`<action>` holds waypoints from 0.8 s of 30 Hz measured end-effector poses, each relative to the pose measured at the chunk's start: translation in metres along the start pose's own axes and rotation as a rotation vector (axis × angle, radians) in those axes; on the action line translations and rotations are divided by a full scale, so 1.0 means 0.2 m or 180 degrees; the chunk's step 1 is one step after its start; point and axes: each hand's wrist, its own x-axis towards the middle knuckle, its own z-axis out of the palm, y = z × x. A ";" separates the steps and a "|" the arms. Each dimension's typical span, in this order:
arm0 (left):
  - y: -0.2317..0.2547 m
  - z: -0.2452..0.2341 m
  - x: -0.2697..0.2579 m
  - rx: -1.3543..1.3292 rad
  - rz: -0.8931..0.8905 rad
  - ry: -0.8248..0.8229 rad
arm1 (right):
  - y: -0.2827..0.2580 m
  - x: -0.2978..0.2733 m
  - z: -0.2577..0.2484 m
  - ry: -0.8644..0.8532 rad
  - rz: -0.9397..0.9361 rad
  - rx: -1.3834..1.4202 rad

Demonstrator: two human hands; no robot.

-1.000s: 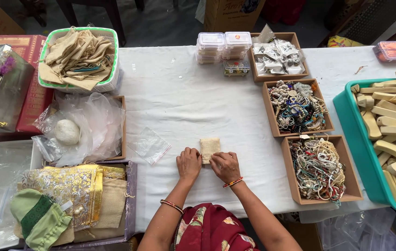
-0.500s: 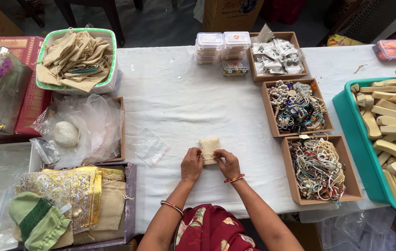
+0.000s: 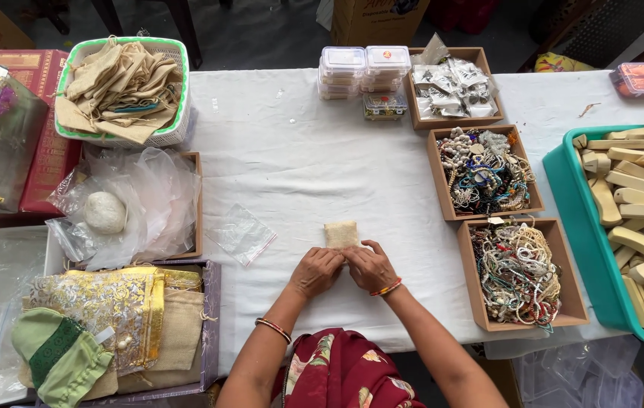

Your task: The person handles a beaded necklace, straightens it on a white tablecloth, and places it into a small plastic bag. They then transfer the bag into a small cloth pouch, tie the pouch closed, and place it into a clear plastic container. The person repeats this process with a second necklace.

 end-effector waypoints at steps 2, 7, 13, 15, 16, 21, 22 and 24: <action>-0.01 -0.04 0.01 -0.0048 0.0077 -0.0141 | -0.04 0.04 -0.11 -0.0042 -0.0309 -0.0161; 0.02 -0.02 0.03 -0.0189 0.0089 -0.0262 | 0.00 0.03 -0.09 0.0084 -0.0854 -0.0436; -0.04 0.03 0.07 -0.0016 -0.0069 0.0361 | -0.04 0.06 -0.07 0.0464 0.0451 0.0179; -0.05 0.04 0.06 0.0036 -0.0078 0.0428 | -0.16 0.09 -0.20 0.0452 0.0213 0.0471; -0.05 0.02 0.07 -0.0013 -0.0005 0.0425 | -0.17 0.09 -0.21 0.0484 0.0268 0.0411; -0.01 -0.11 0.07 0.0232 0.0478 0.0001 | -0.13 -0.02 -0.07 0.0299 0.0157 -0.0399; 0.00 -0.09 0.05 0.0205 0.0519 0.0012 | -0.12 -0.02 -0.08 0.0309 0.0186 -0.0440; 0.01 -0.07 0.01 0.0195 0.0579 -0.0037 | -0.12 -0.02 -0.08 -0.0176 0.0536 -0.0013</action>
